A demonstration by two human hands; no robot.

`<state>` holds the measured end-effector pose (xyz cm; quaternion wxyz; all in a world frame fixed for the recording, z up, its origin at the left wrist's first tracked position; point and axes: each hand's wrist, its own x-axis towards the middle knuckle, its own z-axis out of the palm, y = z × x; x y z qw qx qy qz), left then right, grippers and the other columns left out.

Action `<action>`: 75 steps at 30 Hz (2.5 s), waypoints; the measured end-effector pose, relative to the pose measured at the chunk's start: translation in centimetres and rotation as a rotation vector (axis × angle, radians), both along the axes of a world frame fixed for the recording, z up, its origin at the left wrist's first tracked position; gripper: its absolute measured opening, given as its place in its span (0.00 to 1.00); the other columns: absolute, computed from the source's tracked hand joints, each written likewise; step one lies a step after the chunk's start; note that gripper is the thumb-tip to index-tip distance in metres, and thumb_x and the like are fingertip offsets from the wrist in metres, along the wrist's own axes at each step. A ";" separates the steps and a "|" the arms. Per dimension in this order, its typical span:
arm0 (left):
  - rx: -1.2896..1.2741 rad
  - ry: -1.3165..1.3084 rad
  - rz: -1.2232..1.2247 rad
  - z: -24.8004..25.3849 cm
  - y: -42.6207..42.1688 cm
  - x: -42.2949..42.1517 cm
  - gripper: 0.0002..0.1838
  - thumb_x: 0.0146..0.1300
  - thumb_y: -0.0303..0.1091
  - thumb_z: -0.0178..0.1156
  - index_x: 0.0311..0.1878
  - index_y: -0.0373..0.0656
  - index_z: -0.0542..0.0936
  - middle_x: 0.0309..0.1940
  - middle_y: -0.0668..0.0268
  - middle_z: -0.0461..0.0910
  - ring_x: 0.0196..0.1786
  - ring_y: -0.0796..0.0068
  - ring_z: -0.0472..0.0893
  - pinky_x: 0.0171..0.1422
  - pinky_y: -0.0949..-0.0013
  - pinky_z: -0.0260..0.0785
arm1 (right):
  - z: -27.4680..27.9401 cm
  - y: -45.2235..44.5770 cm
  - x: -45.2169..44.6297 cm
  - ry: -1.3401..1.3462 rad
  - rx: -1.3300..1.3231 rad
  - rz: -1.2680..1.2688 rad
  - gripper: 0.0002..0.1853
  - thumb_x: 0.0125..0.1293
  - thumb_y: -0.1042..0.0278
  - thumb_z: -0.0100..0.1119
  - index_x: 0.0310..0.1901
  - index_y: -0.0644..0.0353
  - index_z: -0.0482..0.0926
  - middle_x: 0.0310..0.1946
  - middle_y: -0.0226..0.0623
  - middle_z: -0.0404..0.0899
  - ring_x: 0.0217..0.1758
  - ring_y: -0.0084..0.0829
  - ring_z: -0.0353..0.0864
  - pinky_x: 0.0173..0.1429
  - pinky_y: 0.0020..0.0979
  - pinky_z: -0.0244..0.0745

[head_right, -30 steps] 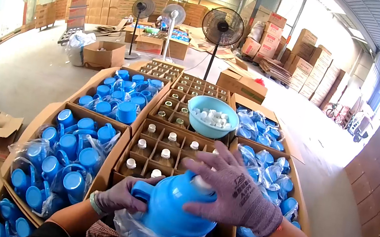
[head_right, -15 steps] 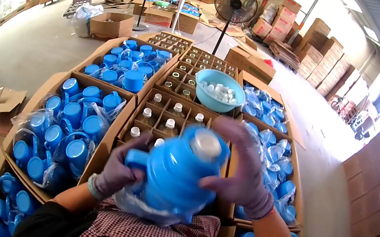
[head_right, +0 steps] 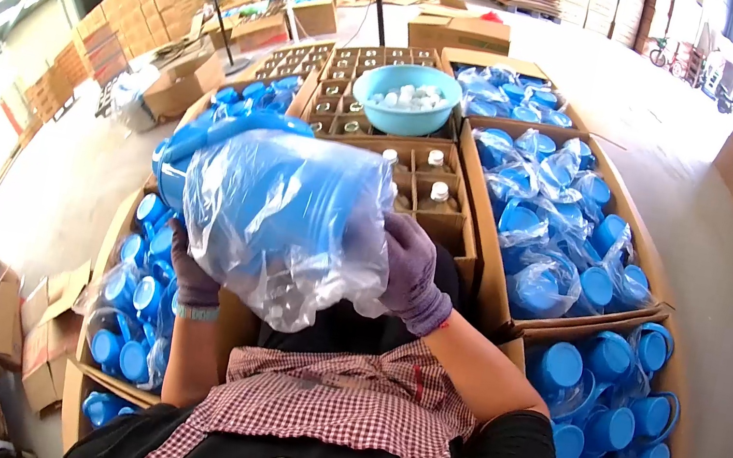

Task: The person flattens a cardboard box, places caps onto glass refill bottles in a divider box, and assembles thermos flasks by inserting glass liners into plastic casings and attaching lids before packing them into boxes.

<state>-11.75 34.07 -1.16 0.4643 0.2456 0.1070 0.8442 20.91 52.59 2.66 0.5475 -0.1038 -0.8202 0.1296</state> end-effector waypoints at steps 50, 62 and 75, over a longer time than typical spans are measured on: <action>-0.184 -0.096 0.098 2.7 1.0 5.9 0.26 0.75 0.59 0.59 0.26 0.53 0.67 0.15 0.79 0.55 0.17 0.83 0.57 0.25 0.73 0.54 | -4.3 -1.1 4.0 -0.466 -0.719 0.360 0.17 0.66 0.70 0.66 0.54 0.66 0.82 0.47 0.47 0.86 0.50 0.43 0.88 0.53 0.40 0.84; -0.170 0.427 0.057 5.7 -0.5 7.7 0.29 0.68 0.56 0.69 0.58 0.41 0.78 0.28 0.75 0.76 0.24 0.86 0.70 0.28 0.78 0.62 | -7.4 -0.9 2.8 -0.228 -0.633 0.255 0.21 0.73 0.72 0.58 0.66 0.68 0.76 0.56 0.44 0.84 0.63 0.31 0.82 0.66 0.30 0.75; -0.317 0.891 -0.128 5.8 -2.2 10.8 0.62 0.53 0.82 0.61 0.77 0.36 0.68 0.47 0.62 0.79 0.48 0.72 0.79 0.56 0.68 0.72 | 6.4 -4.8 10.2 -0.340 -0.276 0.326 0.41 0.62 0.62 0.76 0.73 0.67 0.67 0.64 0.50 0.77 0.65 0.40 0.80 0.67 0.37 0.77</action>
